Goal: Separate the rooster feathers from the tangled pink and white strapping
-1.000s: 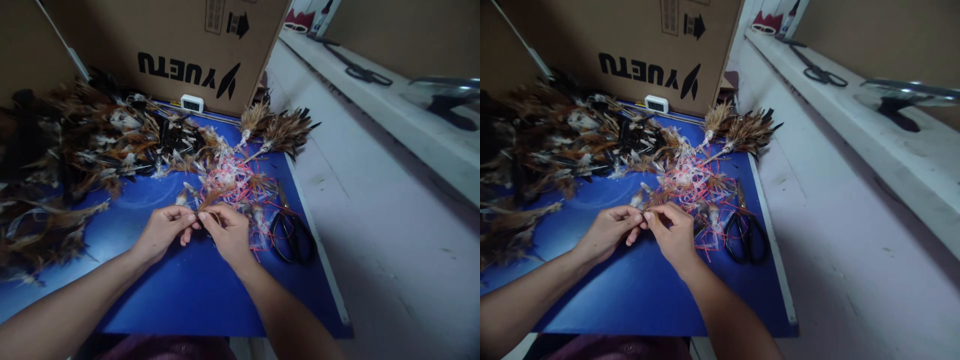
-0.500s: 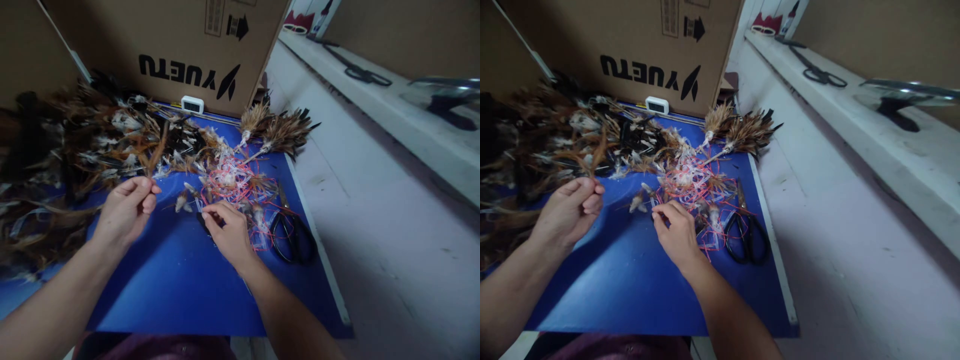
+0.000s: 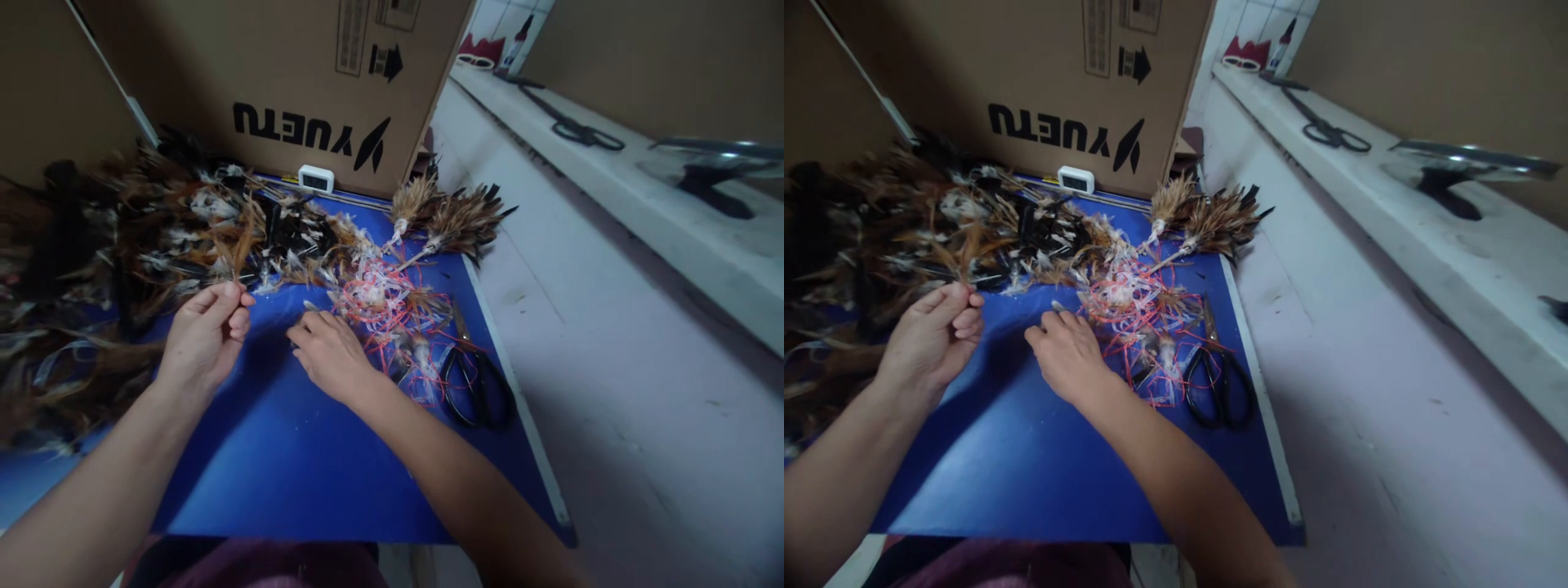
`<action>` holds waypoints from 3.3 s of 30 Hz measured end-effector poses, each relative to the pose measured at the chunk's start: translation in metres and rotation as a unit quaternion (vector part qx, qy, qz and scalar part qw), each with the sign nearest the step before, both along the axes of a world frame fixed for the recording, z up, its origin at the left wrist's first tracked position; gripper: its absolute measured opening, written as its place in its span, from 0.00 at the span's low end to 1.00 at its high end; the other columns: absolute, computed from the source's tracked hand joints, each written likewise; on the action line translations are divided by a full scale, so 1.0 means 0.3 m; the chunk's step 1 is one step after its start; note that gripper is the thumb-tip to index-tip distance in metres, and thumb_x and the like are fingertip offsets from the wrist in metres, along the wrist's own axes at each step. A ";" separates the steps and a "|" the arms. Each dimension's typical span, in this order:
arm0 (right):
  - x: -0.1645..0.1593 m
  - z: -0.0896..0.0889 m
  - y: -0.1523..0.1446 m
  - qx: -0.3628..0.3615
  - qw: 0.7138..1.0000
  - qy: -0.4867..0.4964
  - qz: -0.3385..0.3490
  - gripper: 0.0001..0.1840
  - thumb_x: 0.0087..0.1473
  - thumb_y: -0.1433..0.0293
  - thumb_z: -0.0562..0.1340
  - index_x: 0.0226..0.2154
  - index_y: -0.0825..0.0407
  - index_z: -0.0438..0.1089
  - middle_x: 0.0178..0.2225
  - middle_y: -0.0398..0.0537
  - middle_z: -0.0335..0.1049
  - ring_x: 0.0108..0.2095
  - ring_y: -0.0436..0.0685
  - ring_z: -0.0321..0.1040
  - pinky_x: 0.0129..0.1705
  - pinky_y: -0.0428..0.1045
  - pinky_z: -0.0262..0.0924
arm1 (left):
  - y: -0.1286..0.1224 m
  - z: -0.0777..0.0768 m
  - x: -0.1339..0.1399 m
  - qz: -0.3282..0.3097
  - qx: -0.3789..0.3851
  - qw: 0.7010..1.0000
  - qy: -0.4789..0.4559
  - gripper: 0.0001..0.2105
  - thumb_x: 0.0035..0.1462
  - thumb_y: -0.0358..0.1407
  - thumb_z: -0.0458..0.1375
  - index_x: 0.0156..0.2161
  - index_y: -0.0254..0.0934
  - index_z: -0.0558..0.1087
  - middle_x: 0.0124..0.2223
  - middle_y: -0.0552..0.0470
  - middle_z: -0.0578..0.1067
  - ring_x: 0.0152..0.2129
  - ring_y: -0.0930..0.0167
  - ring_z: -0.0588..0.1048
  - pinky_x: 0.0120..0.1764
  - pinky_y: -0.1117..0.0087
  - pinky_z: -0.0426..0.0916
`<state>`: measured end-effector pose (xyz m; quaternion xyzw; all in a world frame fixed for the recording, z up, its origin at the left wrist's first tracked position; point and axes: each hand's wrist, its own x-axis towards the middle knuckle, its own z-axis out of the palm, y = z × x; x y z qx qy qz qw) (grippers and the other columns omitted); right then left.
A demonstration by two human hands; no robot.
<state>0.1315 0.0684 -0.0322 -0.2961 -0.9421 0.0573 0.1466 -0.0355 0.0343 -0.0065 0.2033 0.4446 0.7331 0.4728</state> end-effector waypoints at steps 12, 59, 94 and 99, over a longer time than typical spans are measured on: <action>-0.048 0.003 0.099 -0.076 0.994 0.073 -0.006 0.08 0.61 0.76 0.54 0.35 0.56 0.68 0.38 0.52 0.67 0.40 0.56 0.63 0.45 0.52 0.58 | 0.003 -0.021 -0.006 -0.016 -0.025 1.000 -0.003 0.03 0.51 0.24 0.62 0.29 0.29 0.73 0.23 0.52 0.74 0.14 0.82 0.64 0.16 0.84 0.59; 0.122 -0.024 -0.080 -0.508 0.737 0.419 -0.150 0.03 0.50 0.71 0.61 0.30 0.54 0.67 0.22 0.39 0.67 0.19 0.45 0.64 0.20 0.41 0.59 | -0.068 -0.108 0.144 -0.286 -0.091 0.939 0.169 0.08 0.51 0.36 0.65 0.26 0.33 0.75 0.23 0.53 0.74 0.21 0.77 0.70 0.27 0.76 0.65; 0.178 0.005 -0.099 0.084 0.981 0.128 -0.121 0.11 0.62 0.74 0.54 0.35 0.52 0.72 0.29 0.47 0.67 0.31 0.54 0.64 0.35 0.48 0.58 | -0.069 -0.105 0.137 -0.278 -0.131 0.941 0.144 0.10 0.50 0.39 0.66 0.27 0.33 0.75 0.22 0.53 0.72 0.16 0.78 0.66 0.20 0.77 0.61; 0.181 0.006 -0.101 0.098 0.984 0.103 -0.107 0.11 0.63 0.72 0.53 0.35 0.52 0.71 0.30 0.47 0.66 0.32 0.54 0.62 0.34 0.49 0.56 | -0.069 -0.111 0.137 -0.287 -0.128 0.934 0.172 0.11 0.50 0.40 0.65 0.27 0.33 0.75 0.19 0.55 0.70 0.15 0.78 0.66 0.20 0.77 0.61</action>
